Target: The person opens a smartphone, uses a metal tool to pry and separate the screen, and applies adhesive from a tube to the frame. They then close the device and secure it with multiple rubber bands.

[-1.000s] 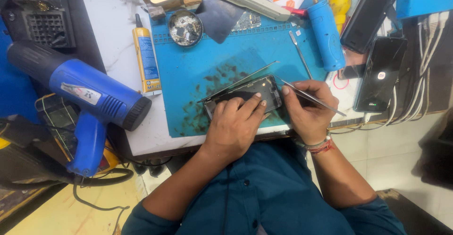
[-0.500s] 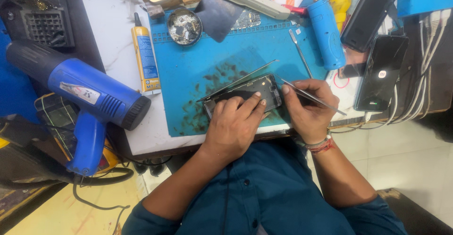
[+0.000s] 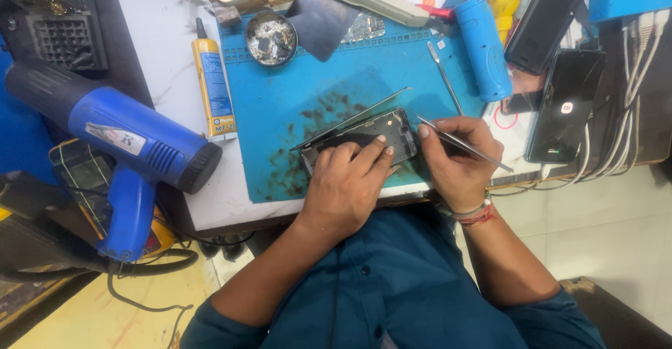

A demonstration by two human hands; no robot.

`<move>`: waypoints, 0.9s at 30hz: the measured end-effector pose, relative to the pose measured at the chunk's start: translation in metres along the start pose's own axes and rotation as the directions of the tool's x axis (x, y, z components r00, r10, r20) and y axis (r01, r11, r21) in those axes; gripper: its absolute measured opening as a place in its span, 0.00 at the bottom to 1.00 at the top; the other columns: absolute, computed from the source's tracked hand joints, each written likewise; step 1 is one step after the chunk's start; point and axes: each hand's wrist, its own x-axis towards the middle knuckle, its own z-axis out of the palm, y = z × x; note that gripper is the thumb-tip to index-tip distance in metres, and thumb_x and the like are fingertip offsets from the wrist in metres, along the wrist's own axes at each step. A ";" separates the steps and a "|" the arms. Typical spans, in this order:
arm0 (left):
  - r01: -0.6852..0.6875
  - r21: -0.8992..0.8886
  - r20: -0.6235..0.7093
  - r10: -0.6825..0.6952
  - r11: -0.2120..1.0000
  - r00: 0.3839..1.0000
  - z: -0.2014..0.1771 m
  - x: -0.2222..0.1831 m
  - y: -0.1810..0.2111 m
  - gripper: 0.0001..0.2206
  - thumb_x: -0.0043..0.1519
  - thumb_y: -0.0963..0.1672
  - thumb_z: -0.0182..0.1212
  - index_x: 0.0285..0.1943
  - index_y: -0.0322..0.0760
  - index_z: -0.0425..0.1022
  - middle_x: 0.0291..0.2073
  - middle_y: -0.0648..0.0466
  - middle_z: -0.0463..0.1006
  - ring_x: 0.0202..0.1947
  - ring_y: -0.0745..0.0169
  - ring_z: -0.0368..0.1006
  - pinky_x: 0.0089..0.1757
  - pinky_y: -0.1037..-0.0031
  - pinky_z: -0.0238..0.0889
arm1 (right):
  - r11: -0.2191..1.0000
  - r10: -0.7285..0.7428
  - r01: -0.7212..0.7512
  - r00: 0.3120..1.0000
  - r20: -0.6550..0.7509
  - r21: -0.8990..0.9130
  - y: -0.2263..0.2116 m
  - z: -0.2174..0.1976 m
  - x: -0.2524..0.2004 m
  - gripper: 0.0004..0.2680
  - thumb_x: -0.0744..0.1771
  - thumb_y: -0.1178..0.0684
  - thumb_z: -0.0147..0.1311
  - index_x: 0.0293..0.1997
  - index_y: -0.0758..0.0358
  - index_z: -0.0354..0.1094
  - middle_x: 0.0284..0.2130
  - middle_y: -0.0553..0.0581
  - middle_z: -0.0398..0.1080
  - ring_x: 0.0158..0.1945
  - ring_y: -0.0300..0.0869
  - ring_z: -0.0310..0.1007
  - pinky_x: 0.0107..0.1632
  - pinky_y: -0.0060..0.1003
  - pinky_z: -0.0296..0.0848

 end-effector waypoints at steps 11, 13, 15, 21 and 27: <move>0.012 -0.010 -0.002 -0.012 1.000 1.000 0.001 0.000 0.000 0.14 0.64 0.45 0.64 0.55 0.33 0.80 0.56 0.50 0.79 0.47 0.53 0.70 0.47 0.64 0.63 | 0.999 0.008 -0.008 1.000 0.002 0.038 -0.001 0.002 0.001 0.07 0.69 0.65 0.64 0.45 0.71 0.67 0.37 0.58 0.77 0.39 0.33 0.76 0.43 0.27 0.75; 0.010 -0.013 -0.001 -0.010 1.000 1.000 0.001 0.001 0.000 0.14 0.64 0.45 0.64 0.55 0.33 0.80 0.56 0.50 0.79 0.47 0.53 0.70 0.47 0.64 0.63 | 0.999 0.011 -0.011 1.000 0.004 0.050 -0.001 0.002 0.002 0.07 0.69 0.64 0.64 0.45 0.71 0.67 0.37 0.58 0.77 0.39 0.33 0.76 0.43 0.26 0.75; 0.008 -0.011 -0.001 -0.008 1.000 1.000 0.000 0.001 0.000 0.14 0.64 0.45 0.64 0.55 0.33 0.80 0.56 0.50 0.79 0.47 0.53 0.70 0.47 0.64 0.63 | 0.999 0.020 -0.020 1.000 -0.006 0.034 -0.002 0.001 0.001 0.07 0.69 0.64 0.64 0.45 0.71 0.67 0.36 0.58 0.77 0.38 0.33 0.76 0.43 0.26 0.75; 0.009 -0.010 0.000 -0.009 1.000 1.000 0.000 0.001 0.000 0.14 0.64 0.45 0.64 0.55 0.33 0.80 0.56 0.50 0.79 0.47 0.54 0.71 0.47 0.65 0.63 | 1.000 -0.013 0.013 1.000 0.009 -0.014 -0.003 0.000 0.002 0.07 0.69 0.64 0.64 0.45 0.71 0.67 0.36 0.58 0.77 0.38 0.34 0.77 0.43 0.27 0.75; 0.009 -0.012 -0.002 -0.009 1.000 1.000 0.000 0.001 0.000 0.14 0.64 0.45 0.64 0.55 0.33 0.81 0.56 0.50 0.79 0.46 0.54 0.70 0.47 0.64 0.63 | 1.000 -0.020 0.020 0.999 0.030 0.000 -0.004 0.001 0.003 0.07 0.69 0.64 0.64 0.45 0.71 0.67 0.35 0.58 0.77 0.37 0.33 0.76 0.41 0.27 0.74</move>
